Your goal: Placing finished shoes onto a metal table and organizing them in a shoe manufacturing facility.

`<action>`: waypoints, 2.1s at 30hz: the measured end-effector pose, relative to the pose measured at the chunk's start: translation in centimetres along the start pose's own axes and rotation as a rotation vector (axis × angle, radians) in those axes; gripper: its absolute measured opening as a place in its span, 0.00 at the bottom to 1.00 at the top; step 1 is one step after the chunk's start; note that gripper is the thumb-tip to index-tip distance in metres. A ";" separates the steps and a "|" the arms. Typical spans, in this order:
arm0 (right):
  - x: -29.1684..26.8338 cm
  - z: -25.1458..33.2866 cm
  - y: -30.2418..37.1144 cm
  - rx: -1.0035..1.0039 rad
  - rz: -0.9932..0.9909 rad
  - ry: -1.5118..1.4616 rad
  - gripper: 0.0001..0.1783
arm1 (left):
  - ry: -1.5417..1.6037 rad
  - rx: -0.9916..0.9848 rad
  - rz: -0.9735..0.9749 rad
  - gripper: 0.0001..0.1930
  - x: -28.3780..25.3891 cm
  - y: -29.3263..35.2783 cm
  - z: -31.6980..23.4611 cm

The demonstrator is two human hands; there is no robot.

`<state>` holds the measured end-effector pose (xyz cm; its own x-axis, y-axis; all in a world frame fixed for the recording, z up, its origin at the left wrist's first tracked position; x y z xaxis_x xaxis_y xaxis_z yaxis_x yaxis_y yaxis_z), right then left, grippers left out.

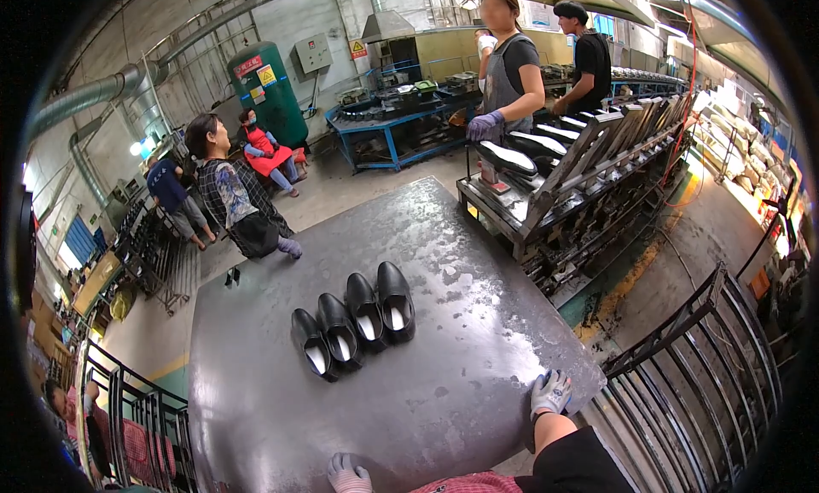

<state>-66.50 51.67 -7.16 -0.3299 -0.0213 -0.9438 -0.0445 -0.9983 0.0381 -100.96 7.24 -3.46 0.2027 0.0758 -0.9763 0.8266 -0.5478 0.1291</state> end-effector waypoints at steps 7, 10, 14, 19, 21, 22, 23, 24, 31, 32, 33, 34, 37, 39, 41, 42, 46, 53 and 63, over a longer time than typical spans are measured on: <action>-0.3 0.3 0.1 0.007 0.005 -0.001 0.24 | -0.017 0.019 -0.004 0.27 0.0 0.0 0.0; -0.3 0.2 0.1 0.012 0.012 0.000 0.25 | -0.019 0.012 0.004 0.27 -0.1 0.0 -0.1; -0.3 0.3 0.2 0.022 0.035 0.007 0.25 | -0.014 0.012 0.009 0.28 -0.1 0.0 0.0; -0.1 0.0 0.0 0.038 0.049 0.008 0.26 | -0.014 0.001 0.016 0.27 0.1 -0.1 0.0; -0.2 0.0 -0.1 0.042 0.054 0.001 0.26 | -0.013 0.007 0.017 0.27 0.1 -0.1 0.0; -0.3 0.2 -0.1 0.039 0.063 -0.002 0.26 | -0.011 0.011 0.017 0.27 0.1 -0.1 0.0; -0.3 0.3 0.0 0.037 0.071 -0.006 0.26 | -0.011 0.009 0.017 0.27 0.0 0.0 0.0; -0.3 0.3 0.0 0.035 0.071 -0.006 0.26 | -0.012 0.001 0.028 0.27 -0.1 0.0 0.0; -0.2 0.1 -0.1 0.033 0.051 -0.013 0.26 | -0.017 0.005 0.026 0.27 0.0 0.0 -0.1; -0.2 0.1 -0.1 0.027 0.044 -0.013 0.26 | -0.016 0.004 0.027 0.27 0.0 0.0 -0.1; -0.2 0.1 -0.1 0.026 0.045 -0.013 0.26 | -0.012 0.007 0.022 0.27 -0.1 0.0 -0.1; -0.1 0.0 -0.1 0.030 0.039 -0.008 0.25 | -0.009 0.010 0.017 0.27 -0.2 0.0 -0.2; 0.0 -0.1 -0.2 0.030 0.037 -0.004 0.25 | -0.017 0.008 0.002 0.26 -0.1 0.1 -0.2; 0.0 0.0 -0.2 0.026 0.040 -0.003 0.25 | -0.013 0.010 0.002 0.26 -0.2 0.1 -0.2; -0.3 0.3 0.0 0.028 0.045 0.000 0.25 | -0.009 0.009 0.001 0.26 -0.3 0.1 -0.2; -0.4 0.3 0.0 0.027 0.046 0.000 0.25 | -0.010 0.009 -0.002 0.26 -0.3 0.1 -0.2; -0.1 0.1 0.0 0.028 0.034 -0.008 0.26 | -0.012 0.021 -0.018 0.25 -0.5 0.0 -0.4; 0.0 0.0 -0.2 0.045 0.048 -0.020 0.26 | -0.014 0.016 -0.012 0.26 -0.5 0.1 -0.4; -0.6 0.4 0.0 0.045 0.084 -0.019 0.26 | -0.025 -0.011 0.014 0.26 -0.1 0.1 -0.1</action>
<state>-66.69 51.66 -6.49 -0.3519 -0.1032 -0.9303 -0.0580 -0.9896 0.1317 -100.85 7.24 -3.33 0.2011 0.0474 -0.9784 0.8297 -0.5392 0.1444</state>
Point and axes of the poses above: each hand's wrist, its own y-axis away from the middle knuckle, its own x-axis out of the palm, z = x × y, the point moved 6 cm from there along -y, towards the middle knuckle, and after that the axes turned 11 degrees about z, right-handed, at the moved point
